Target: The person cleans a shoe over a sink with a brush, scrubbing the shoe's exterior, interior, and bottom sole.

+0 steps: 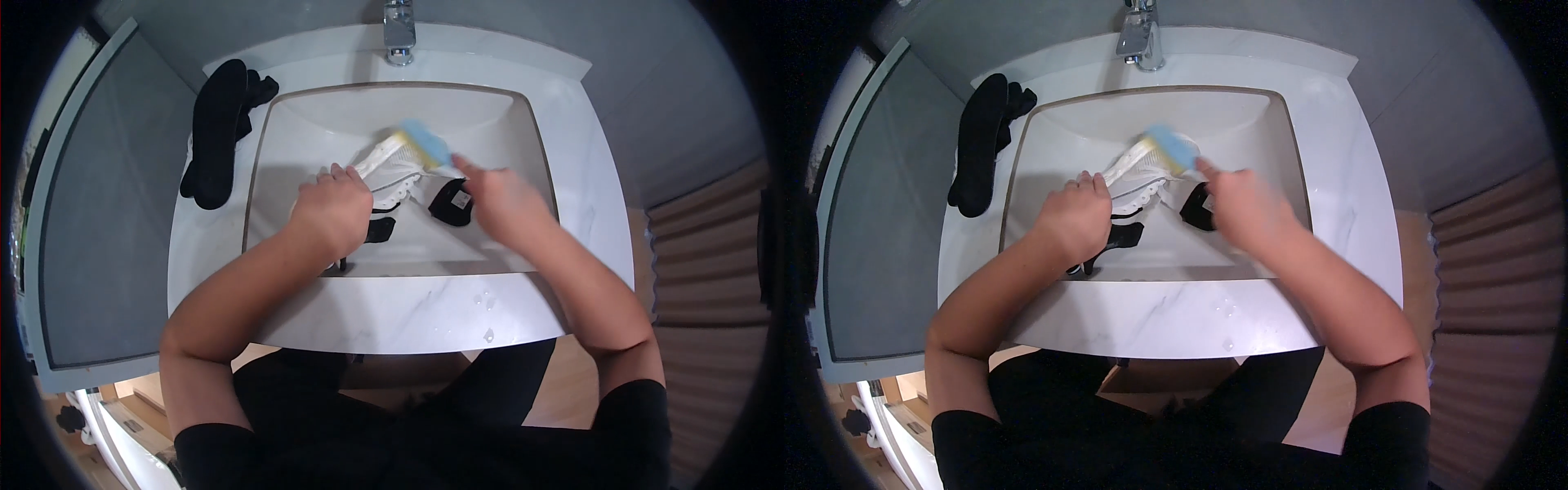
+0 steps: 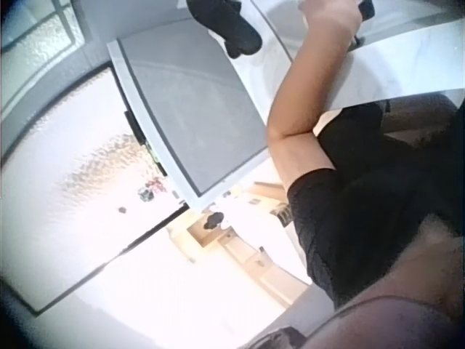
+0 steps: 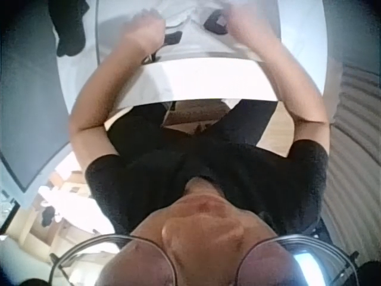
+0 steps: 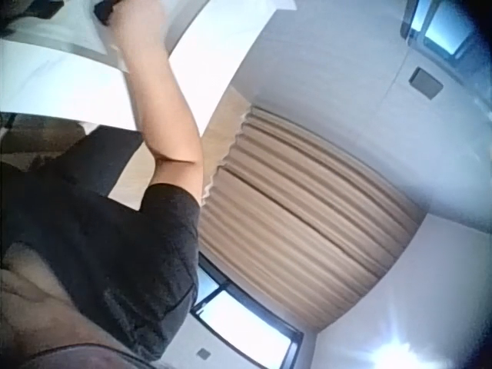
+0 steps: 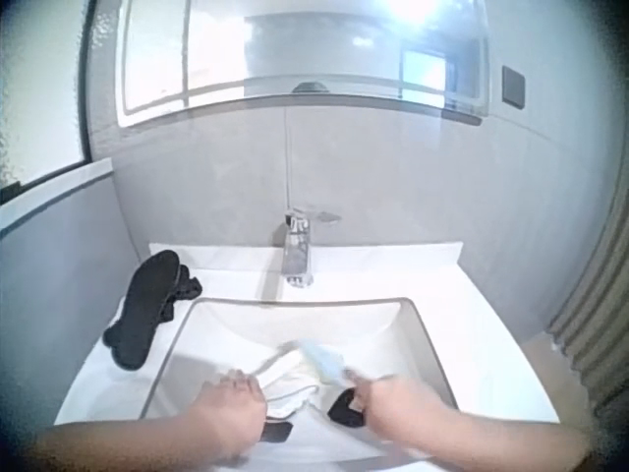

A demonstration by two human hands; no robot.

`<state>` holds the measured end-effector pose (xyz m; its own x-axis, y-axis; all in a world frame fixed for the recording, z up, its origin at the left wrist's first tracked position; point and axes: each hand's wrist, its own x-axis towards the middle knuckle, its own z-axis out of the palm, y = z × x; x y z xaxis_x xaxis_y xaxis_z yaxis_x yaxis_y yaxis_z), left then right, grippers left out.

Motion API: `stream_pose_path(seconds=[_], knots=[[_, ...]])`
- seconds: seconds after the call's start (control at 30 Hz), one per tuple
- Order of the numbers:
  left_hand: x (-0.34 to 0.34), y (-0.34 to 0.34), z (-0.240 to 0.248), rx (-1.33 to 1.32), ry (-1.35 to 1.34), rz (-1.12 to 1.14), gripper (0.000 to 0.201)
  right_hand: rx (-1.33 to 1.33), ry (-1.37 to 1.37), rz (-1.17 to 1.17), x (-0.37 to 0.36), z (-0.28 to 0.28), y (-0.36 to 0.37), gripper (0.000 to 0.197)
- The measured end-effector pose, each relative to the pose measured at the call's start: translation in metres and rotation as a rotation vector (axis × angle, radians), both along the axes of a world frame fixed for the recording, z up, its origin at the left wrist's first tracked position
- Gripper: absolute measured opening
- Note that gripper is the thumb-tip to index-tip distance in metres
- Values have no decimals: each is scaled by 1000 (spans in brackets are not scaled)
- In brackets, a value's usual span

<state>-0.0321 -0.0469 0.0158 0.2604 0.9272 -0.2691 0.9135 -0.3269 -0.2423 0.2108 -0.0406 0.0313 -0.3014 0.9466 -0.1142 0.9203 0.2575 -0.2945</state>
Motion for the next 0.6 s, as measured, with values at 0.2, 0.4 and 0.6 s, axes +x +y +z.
stream_pose_path(seconds=[0.2, 0.4, 0.6], knots=[[-3, -2, -6, -14, 1, -24, 58, -122, 74, 204, -3, -4, -21, 57], [0, 4, 0, -11, -100, -37, 56, 20, 115, -128, 53, -20, 39, 44], [-9, -5, -5, 50, -90, -50, 62, -244, 451, -331, 40, 9, 28, 39]])
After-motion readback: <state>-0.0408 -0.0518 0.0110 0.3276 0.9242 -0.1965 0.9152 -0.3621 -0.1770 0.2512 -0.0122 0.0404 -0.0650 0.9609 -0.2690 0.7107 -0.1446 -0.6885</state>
